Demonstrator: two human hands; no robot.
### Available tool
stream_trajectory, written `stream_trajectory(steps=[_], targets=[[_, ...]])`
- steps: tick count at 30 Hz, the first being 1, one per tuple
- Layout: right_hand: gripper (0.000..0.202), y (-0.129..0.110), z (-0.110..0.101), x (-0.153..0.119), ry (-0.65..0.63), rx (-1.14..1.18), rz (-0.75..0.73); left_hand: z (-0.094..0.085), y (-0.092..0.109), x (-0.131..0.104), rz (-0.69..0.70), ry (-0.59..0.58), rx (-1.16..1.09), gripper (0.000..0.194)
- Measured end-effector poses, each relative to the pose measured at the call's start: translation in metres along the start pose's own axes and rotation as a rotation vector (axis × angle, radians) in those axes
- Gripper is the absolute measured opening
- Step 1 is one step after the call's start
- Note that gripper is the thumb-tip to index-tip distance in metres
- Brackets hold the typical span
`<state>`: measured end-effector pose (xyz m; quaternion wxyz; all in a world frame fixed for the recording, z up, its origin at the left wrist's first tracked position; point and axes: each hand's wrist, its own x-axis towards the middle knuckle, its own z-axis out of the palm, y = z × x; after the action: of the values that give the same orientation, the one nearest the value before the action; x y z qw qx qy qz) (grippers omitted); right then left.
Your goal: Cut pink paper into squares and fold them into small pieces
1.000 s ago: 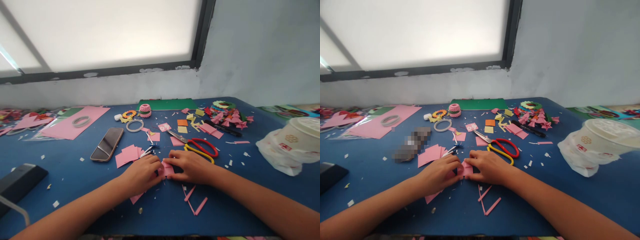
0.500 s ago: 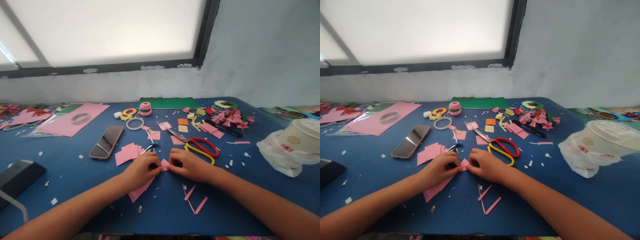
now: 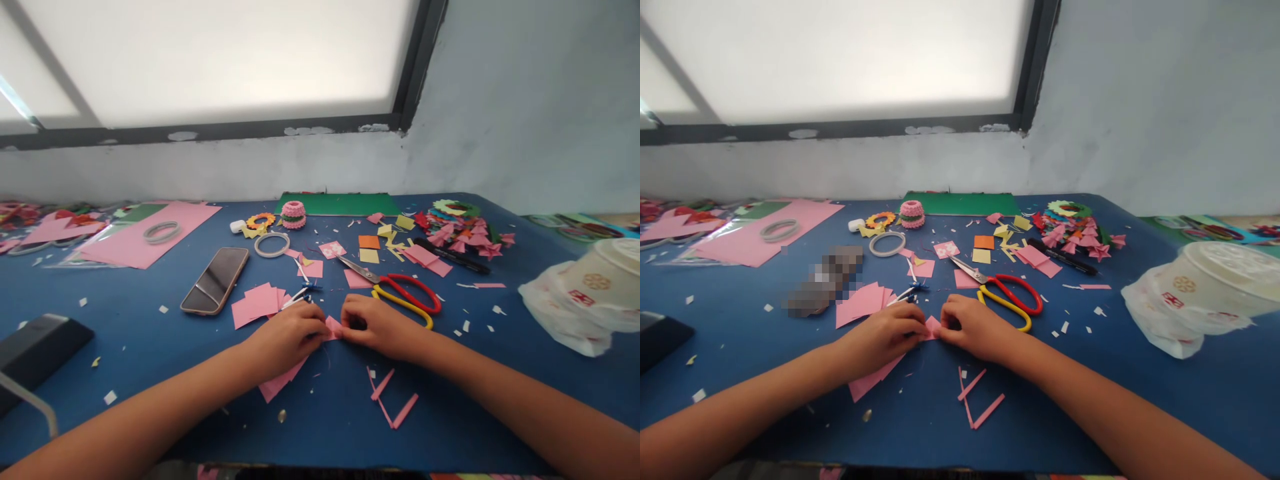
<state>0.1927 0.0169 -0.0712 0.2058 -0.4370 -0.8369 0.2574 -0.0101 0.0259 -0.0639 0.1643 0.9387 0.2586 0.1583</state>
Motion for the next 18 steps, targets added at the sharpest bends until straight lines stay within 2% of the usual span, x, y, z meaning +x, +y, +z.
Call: stream_trajectory(steps=[8,18], targets=[[0.015,0.002,0.000,0.000,-0.011,0.022,0.026,-0.005,0.004,-0.005,0.197,-0.083,0.242,0.018],[0.015,0.002,0.000,0.000,-0.026,0.042,0.021,-0.011,0.004,-0.004,0.251,-0.100,0.328,0.023]])
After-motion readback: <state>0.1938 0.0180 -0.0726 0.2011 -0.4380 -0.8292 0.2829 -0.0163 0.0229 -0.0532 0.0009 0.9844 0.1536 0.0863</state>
